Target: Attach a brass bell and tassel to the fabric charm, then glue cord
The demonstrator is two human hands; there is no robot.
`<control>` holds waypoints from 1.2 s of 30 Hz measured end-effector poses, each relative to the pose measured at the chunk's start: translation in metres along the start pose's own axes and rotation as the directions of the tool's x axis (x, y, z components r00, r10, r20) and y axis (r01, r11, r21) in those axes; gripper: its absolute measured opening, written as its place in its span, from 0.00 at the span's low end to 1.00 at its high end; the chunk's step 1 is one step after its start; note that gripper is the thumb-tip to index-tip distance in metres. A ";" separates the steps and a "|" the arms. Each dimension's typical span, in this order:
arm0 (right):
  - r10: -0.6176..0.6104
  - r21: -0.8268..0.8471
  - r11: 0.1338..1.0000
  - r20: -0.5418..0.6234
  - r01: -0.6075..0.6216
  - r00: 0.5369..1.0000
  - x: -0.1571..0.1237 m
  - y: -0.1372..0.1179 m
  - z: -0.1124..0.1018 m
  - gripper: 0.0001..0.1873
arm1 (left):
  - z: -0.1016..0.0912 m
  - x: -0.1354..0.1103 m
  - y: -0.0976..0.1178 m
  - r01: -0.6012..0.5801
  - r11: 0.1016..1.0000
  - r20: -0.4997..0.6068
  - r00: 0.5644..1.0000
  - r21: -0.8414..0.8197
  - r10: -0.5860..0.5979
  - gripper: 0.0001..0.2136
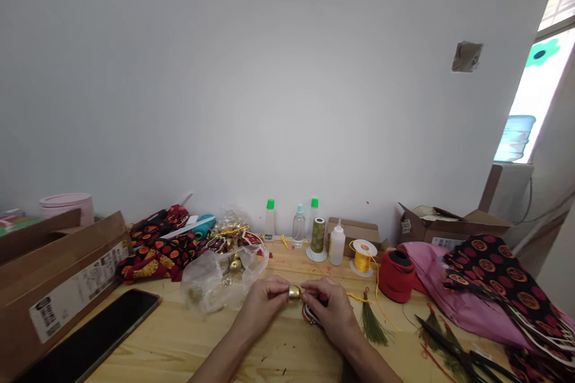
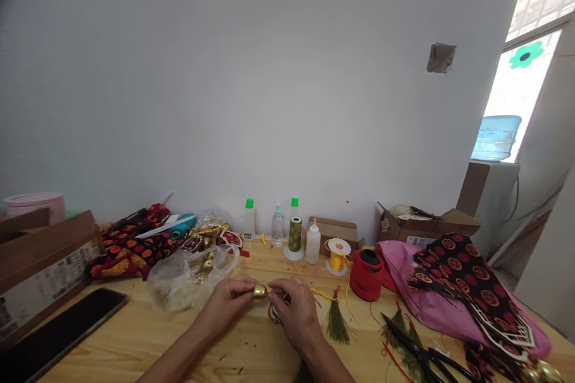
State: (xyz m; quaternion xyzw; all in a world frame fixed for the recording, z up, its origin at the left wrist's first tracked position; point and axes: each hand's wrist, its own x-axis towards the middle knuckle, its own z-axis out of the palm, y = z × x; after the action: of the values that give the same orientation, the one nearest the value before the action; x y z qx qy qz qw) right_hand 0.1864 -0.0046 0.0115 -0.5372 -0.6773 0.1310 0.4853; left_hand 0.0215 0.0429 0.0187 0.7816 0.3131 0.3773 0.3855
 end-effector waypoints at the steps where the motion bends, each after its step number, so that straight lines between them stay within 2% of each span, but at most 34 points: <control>1: -0.006 0.012 1.000 -0.004 0.006 1.000 0.000 0.000 0.000 0.08 | 0.000 0.000 0.000 0.008 1.000 -0.001 1.000 0.006 -0.008 0.09; 6: -0.041 -0.001 0.999 0.006 0.041 0.999 -0.001 0.000 0.001 0.09 | 0.001 0.000 -0.002 0.033 0.999 0.005 0.999 0.020 -0.033 0.09; 17: -0.001 0.012 1.000 0.076 0.000 0.997 -0.003 -0.007 -0.001 0.13 | 0.000 -0.001 0.002 0.039 0.999 0.042 0.998 0.015 -0.039 0.11; 25: 0.029 -0.011 1.000 0.039 -0.029 0.999 -0.002 -0.003 -0.001 0.09 | -0.002 0.001 -0.003 0.035 0.999 0.002 0.999 -0.014 -0.035 0.10; 36: 0.030 -0.042 0.999 0.097 -0.026 0.995 0.000 -0.007 -0.004 0.08 | -0.001 0.001 -0.006 0.023 1.000 0.045 0.999 -0.010 -0.022 0.11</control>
State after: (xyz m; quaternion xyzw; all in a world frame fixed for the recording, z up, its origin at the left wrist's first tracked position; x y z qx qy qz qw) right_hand 0.1848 -0.0088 0.0184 -0.5493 -0.6951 0.1504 0.4386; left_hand 0.0206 0.0473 0.0143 0.7843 0.3112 0.3571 0.4007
